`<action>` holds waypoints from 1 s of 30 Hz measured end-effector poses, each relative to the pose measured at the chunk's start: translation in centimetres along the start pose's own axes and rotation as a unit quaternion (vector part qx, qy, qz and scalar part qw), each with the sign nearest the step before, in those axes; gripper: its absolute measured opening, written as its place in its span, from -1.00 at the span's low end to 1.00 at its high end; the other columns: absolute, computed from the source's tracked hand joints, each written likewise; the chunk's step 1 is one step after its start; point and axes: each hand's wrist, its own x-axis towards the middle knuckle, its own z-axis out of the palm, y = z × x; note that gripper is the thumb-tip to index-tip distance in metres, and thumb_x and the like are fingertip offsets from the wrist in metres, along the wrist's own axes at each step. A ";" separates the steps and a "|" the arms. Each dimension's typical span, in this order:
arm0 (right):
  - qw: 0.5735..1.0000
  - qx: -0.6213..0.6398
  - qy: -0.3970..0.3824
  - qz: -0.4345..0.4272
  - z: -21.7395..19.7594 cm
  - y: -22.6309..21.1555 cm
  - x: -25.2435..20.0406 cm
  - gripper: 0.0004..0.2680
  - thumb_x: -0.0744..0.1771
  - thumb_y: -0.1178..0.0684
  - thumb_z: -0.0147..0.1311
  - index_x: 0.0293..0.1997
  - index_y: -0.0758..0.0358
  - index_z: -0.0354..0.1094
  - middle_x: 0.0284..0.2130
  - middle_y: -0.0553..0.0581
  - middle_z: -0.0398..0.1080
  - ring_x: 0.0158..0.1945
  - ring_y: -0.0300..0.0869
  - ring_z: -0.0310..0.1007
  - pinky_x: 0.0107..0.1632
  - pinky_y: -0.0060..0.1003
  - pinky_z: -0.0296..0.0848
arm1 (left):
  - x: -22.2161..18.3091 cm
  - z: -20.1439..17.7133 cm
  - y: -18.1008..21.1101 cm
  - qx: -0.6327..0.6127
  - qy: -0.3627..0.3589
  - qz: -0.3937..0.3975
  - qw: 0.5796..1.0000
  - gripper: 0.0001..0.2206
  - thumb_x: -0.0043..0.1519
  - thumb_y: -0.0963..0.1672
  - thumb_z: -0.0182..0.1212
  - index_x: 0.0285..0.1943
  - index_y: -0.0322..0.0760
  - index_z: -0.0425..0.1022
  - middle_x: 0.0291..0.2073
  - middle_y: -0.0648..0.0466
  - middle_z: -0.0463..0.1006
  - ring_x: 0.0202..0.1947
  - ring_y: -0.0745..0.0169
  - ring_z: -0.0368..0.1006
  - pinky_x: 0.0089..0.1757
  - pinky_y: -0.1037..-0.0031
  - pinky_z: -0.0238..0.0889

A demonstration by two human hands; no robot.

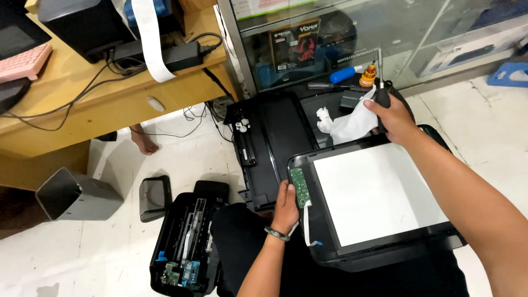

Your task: The person is seen unscrewing a circuit board from a printer scanner assembly and then screwing it back into place using a screwdriver.

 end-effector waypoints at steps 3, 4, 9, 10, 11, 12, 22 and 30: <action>0.998 -0.054 0.015 -0.028 -0.7 2.2 2.8 -0.78 0.35 -0.03 0.31 0.04 0.16 0.44 -0.25 0.19 0.43 -0.19 -0.02 0.54 -0.40 -0.14 0.56 | 0.5 0.3 -0.5 -0.002 -0.001 -0.010 1.000 -0.75 0.47 -0.05 -0.16 0.08 -0.18 0.43 -0.24 0.10 0.44 -0.11 0.28 0.31 0.02 0.36 0.25; 0.996 -0.083 0.023 -0.036 -1.1 3.0 4.0 -0.80 0.37 -0.06 0.30 0.05 0.11 0.48 -0.19 0.22 0.46 -0.10 -0.01 0.54 -0.33 -0.08 0.56 | 0.7 0.4 -0.7 -0.001 0.001 -0.011 1.000 -0.76 0.47 -0.05 -0.14 0.10 -0.19 0.42 -0.21 0.09 0.44 -0.09 0.27 0.30 0.04 0.34 0.24; 0.995 -0.086 0.031 -0.037 0.3 -0.8 0.2 -0.76 0.37 -0.02 0.23 0.16 0.12 0.46 -0.12 0.27 0.47 -0.03 -0.03 0.52 -0.16 -0.08 0.56 | 1.2 0.5 -0.8 0.009 -0.012 -0.019 1.000 -0.69 0.47 -0.02 -0.13 0.18 -0.26 0.40 -0.10 -0.01 0.47 -0.01 0.20 0.30 0.10 0.22 0.21; 0.992 -0.106 0.042 -0.060 0.5 -1.4 -0.3 -0.74 0.37 -0.01 0.21 0.18 0.15 0.46 -0.18 0.26 0.46 -0.08 -0.03 0.50 -0.18 -0.07 0.52 | 1.2 0.5 -0.9 0.009 -0.011 -0.024 1.000 -0.69 0.47 -0.02 -0.14 0.19 -0.23 0.40 -0.10 0.00 0.47 0.01 0.20 0.30 0.10 0.23 0.21; 0.991 -0.108 0.042 -0.060 0.2 -2.0 -0.2 -0.74 0.37 -0.01 0.21 0.18 0.15 0.46 -0.18 0.26 0.46 -0.08 -0.03 0.50 -0.18 -0.07 0.52 | 1.4 0.7 -0.8 0.008 -0.011 -0.025 1.000 -0.69 0.47 -0.02 -0.14 0.19 -0.23 0.40 -0.10 0.00 0.47 0.01 0.20 0.30 0.10 0.23 0.21; 0.982 -0.164 0.045 -0.087 0.0 -2.4 -0.2 -0.74 0.38 -0.02 0.21 0.20 0.15 0.46 -0.18 0.26 0.48 -0.09 0.00 0.52 -0.18 -0.04 0.50 | 1.3 0.8 -0.8 -0.003 -0.015 -0.006 1.000 -0.71 0.48 -0.03 -0.13 0.16 -0.26 0.40 -0.16 0.00 0.45 -0.06 0.19 0.29 0.06 0.22 0.22; 0.913 -0.397 -0.086 -0.050 -3.0 -9.2 -13.9 -0.57 0.32 0.29 0.11 0.28 0.40 -0.06 -0.28 0.45 0.46 -0.38 0.12 0.53 -0.33 -0.02 0.49 | -0.5 0.4 -0.6 -0.136 -0.061 0.059 0.987 -0.77 0.45 -0.11 -0.14 0.15 -0.33 0.33 -0.25 0.19 0.39 -0.30 0.47 0.20 -0.16 0.57 0.18; 0.855 -0.445 -0.031 -0.265 -4.7 -7.6 -21.6 -0.55 0.16 0.29 0.43 0.14 0.54 0.40 -0.24 0.46 0.49 -0.40 0.08 0.49 -0.35 -0.16 0.45 | -0.7 0.7 -0.6 -0.171 -0.073 0.043 0.982 -0.44 0.28 -0.21 0.08 0.50 -0.44 0.07 0.06 -0.08 0.49 -0.09 0.27 0.44 -0.06 0.50 0.35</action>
